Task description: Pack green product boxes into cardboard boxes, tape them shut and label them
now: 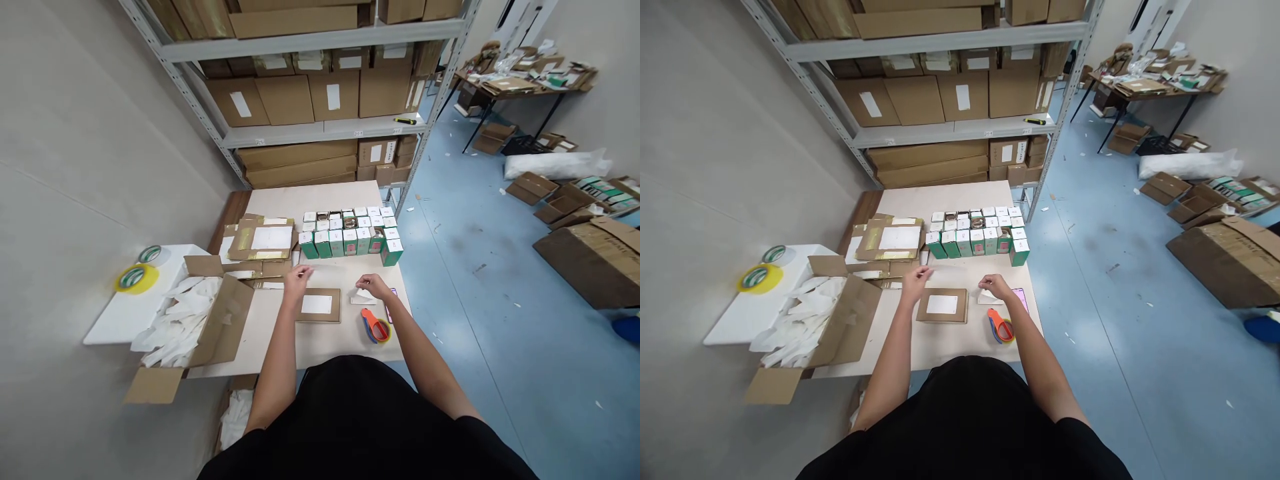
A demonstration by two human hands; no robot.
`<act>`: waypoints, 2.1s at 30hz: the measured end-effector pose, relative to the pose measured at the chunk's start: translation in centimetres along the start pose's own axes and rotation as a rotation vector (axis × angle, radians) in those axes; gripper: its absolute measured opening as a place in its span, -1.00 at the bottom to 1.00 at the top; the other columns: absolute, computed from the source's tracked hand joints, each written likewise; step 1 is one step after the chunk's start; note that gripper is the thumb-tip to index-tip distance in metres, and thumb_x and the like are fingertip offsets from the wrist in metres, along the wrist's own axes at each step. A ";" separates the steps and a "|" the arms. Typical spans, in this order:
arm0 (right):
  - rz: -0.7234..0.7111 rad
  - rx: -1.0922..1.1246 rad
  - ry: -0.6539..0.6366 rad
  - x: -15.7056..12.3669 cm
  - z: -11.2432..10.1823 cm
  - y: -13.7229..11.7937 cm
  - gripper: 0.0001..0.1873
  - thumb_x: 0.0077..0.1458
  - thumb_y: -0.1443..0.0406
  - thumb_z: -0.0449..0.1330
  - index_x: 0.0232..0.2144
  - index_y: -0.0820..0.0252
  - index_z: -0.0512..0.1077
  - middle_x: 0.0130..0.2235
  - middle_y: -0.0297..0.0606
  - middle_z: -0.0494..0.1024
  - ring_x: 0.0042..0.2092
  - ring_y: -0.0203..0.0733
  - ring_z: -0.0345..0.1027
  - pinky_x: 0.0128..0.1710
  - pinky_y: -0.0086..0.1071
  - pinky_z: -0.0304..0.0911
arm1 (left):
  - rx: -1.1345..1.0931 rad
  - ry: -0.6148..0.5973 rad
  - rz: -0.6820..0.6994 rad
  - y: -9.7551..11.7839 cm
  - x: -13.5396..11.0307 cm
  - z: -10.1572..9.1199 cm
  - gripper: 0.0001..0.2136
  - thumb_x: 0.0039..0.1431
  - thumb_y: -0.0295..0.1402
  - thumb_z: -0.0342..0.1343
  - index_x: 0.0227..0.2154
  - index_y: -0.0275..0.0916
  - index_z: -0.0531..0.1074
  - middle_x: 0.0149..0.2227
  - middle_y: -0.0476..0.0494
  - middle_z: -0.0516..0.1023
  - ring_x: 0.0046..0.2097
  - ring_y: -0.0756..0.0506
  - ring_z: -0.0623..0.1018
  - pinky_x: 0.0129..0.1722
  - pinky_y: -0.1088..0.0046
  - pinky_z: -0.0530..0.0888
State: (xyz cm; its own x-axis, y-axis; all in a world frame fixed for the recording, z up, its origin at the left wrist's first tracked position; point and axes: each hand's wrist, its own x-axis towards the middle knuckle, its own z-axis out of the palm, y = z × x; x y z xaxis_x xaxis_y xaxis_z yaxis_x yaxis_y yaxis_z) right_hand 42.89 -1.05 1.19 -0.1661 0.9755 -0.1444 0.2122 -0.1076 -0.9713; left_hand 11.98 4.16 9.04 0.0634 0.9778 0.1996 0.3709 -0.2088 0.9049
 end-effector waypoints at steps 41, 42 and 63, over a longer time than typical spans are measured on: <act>0.048 0.383 0.263 -5.7 4.2 -9.2 -0.70 0.05 0.03 0.31 -0.34 0.13 0.57 -0.26 -0.16 0.69 -0.26 -0.13 0.54 -0.22 -0.27 0.35 | -0.479 0.107 -0.160 4.7 -5.0 5.3 -0.66 0.02 -0.15 0.38 -0.33 -0.17 0.35 -0.31 -0.05 0.49 -0.23 -0.06 0.56 -0.15 0.37 0.51; 0.048 0.384 0.268 -5.7 4.2 -9.2 -0.70 0.04 0.04 0.31 -0.34 0.13 0.57 -0.26 -0.16 0.69 -0.27 -0.13 0.53 -0.22 -0.27 0.35 | -0.478 0.113 -0.160 4.7 -5.0 5.3 -0.66 0.02 -0.15 0.38 -0.33 -0.17 0.35 -0.31 -0.05 0.49 -0.22 -0.06 0.56 -0.14 0.37 0.51; 0.020 0.351 0.291 -4.8 4.4 -9.4 -0.80 0.02 0.11 0.29 -0.38 0.10 0.55 -0.22 -0.23 0.64 -0.28 -0.13 0.53 -0.23 -0.26 0.35 | -0.481 0.134 -0.180 5.1 -4.7 5.1 -0.68 0.02 -0.17 0.38 -0.38 -0.17 0.35 -0.32 -0.06 0.50 -0.22 -0.07 0.56 -0.09 0.32 0.51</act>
State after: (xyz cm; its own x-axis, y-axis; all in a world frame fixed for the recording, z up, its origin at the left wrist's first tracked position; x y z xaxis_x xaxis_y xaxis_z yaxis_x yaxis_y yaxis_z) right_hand 37.42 -5.54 10.19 0.1232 0.9804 -0.1536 -0.1349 -0.1367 -0.9814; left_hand 18.31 -1.41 10.79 -0.0922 0.9948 0.0434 -0.1042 -0.0530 0.9931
